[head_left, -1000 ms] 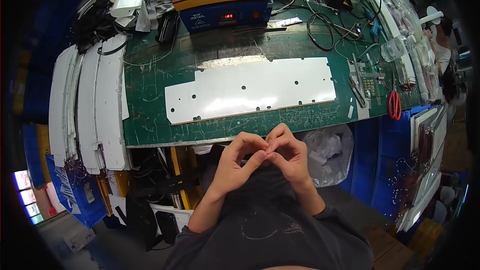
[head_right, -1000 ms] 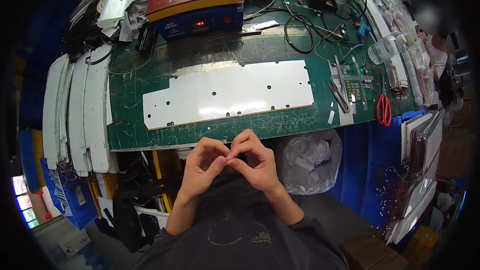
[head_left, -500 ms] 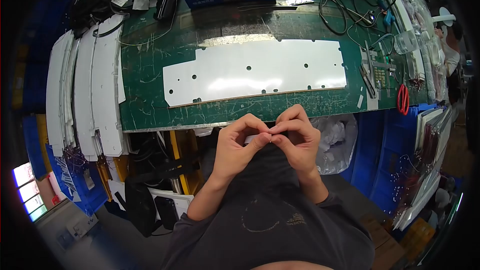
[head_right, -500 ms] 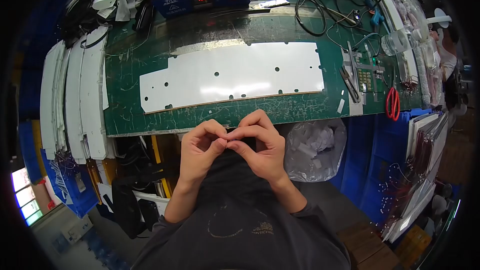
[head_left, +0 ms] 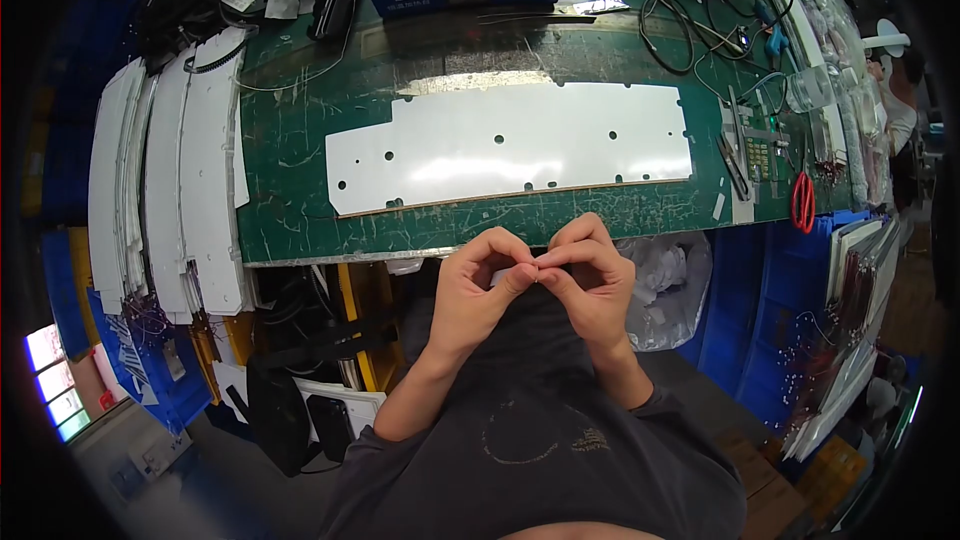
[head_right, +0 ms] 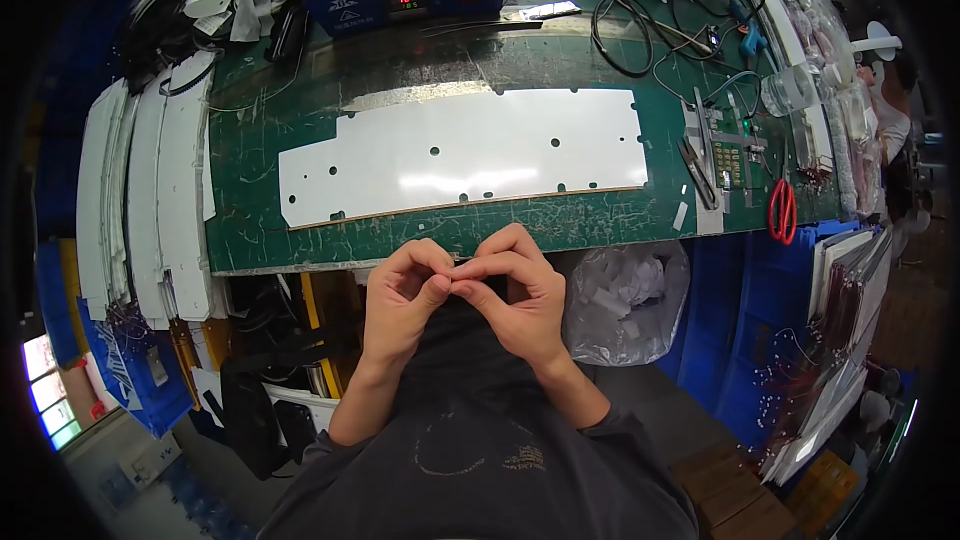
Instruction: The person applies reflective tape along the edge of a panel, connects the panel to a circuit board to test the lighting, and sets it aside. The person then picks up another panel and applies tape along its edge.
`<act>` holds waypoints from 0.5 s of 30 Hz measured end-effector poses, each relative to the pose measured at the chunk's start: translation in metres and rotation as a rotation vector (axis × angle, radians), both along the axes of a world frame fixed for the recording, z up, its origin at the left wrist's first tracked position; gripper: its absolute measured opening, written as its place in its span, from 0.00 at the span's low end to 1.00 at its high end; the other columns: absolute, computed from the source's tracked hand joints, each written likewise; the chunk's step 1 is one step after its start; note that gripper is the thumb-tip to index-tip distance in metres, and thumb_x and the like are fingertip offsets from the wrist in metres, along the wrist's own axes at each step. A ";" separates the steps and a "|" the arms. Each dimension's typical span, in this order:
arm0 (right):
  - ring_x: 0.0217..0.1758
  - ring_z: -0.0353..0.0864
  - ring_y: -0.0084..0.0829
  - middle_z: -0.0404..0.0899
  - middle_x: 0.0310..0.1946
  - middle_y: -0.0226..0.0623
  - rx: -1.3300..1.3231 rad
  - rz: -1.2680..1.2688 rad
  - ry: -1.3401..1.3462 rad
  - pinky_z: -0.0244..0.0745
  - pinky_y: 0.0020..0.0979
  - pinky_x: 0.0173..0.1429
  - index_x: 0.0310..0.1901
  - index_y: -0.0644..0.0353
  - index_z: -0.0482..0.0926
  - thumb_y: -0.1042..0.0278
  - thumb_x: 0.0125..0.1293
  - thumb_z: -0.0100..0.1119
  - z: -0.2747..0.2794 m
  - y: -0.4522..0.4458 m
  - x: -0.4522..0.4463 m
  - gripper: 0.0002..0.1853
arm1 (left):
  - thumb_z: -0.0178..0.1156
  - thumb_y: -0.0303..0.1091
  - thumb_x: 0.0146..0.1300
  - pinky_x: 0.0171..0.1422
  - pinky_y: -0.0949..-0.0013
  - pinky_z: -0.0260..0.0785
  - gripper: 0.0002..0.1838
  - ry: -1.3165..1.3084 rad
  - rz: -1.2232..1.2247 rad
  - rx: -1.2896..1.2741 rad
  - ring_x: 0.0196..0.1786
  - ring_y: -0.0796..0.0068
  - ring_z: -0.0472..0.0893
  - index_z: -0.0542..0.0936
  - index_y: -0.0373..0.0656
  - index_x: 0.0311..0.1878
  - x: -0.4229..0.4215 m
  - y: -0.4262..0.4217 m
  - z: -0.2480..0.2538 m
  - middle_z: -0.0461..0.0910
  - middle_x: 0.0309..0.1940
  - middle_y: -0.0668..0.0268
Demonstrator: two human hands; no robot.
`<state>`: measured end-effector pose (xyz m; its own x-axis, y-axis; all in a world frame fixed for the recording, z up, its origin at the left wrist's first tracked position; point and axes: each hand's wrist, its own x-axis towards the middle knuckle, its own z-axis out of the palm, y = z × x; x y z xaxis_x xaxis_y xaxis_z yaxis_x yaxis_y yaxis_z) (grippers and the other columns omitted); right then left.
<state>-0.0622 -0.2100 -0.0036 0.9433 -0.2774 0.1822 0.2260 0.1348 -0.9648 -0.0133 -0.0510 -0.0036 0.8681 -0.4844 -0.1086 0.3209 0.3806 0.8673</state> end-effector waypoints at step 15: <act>0.45 0.77 0.23 0.79 0.42 0.33 -0.020 0.009 -0.019 0.74 0.25 0.50 0.46 0.64 0.90 0.84 0.64 0.78 0.001 0.002 -0.001 0.10 | 0.72 0.35 0.77 0.55 0.76 0.74 0.11 0.080 -0.040 -0.030 0.48 0.84 0.81 0.81 0.40 0.49 -0.005 0.005 0.001 0.83 0.43 0.72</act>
